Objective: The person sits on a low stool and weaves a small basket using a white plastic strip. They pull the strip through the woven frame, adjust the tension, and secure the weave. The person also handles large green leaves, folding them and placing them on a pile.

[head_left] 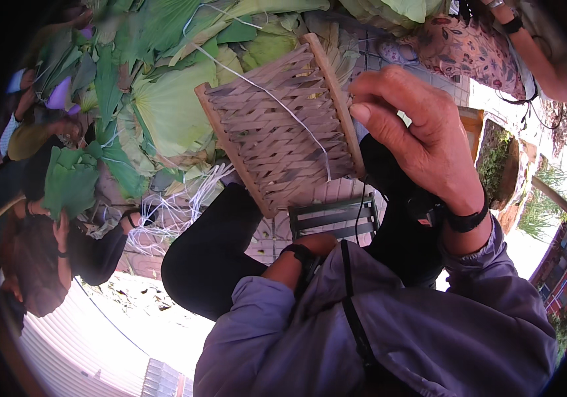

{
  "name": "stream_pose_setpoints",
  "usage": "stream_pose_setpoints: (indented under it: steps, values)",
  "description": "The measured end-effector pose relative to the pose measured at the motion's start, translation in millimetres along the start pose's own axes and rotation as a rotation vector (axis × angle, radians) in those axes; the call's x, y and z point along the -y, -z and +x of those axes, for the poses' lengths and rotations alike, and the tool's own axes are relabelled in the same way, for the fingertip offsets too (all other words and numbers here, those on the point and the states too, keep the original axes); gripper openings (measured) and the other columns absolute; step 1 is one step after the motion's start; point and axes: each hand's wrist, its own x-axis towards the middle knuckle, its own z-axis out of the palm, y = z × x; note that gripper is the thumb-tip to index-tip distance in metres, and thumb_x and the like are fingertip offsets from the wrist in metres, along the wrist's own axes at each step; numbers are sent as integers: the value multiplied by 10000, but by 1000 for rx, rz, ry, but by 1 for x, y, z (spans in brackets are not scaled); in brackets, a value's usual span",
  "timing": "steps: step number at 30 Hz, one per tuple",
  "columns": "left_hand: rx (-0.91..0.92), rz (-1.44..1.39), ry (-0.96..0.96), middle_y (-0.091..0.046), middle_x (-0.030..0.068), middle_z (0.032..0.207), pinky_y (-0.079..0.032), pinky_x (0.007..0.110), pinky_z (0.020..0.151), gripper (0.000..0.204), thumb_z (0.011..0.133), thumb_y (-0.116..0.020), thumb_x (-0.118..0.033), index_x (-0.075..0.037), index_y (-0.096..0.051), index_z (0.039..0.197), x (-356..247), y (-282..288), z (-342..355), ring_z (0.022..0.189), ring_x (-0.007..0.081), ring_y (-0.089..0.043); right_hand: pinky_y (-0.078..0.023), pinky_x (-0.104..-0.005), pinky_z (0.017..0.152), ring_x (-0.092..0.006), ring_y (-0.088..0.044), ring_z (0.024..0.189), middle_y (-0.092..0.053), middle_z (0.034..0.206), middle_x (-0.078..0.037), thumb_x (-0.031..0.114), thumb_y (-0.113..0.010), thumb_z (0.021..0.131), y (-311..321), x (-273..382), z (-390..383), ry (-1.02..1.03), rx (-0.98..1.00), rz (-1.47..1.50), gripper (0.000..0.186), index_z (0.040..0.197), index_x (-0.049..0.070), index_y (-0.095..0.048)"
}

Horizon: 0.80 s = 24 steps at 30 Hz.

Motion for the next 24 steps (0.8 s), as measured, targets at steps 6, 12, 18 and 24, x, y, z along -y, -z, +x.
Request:
stream_pose_setpoints:
  steps: [6,12,18,24]
  values:
    - [-52,-4,-88,-760,171,1052,-521,429,864,352,859,-677,-316,-39,-756,1061,46,11,9,922,276,-701,-507,-464,712,-450,-612,843,-630,936,-209,147,-688,925,-4,17,-4,111,-11,-52,197,1051,2,-643]
    - [-211,131,104,-710,121,833,-513,401,684,249,928,-647,-256,-16,-710,934,0,36,-26,784,236,-687,-502,-427,710,-390,-622,802,-627,911,-182,130,-687,937,-8,11,-27,115,-49,-23,186,1052,-10,-642]
    - [-734,-498,-129,-696,39,983,-521,255,732,178,996,-629,-159,-24,-680,1100,-93,86,-135,850,115,-668,-498,-480,732,-434,-631,846,-650,940,-203,144,-668,926,9,3,-25,52,-78,-125,172,1017,1,-647]
    - [-1179,-619,-486,-714,101,1109,-576,310,871,248,1035,-618,-177,-18,-629,1224,-167,135,-256,987,188,-712,-494,-533,736,-470,-625,859,-654,960,-211,157,-666,917,4,2,-19,111,-81,-106,167,994,17,-614]
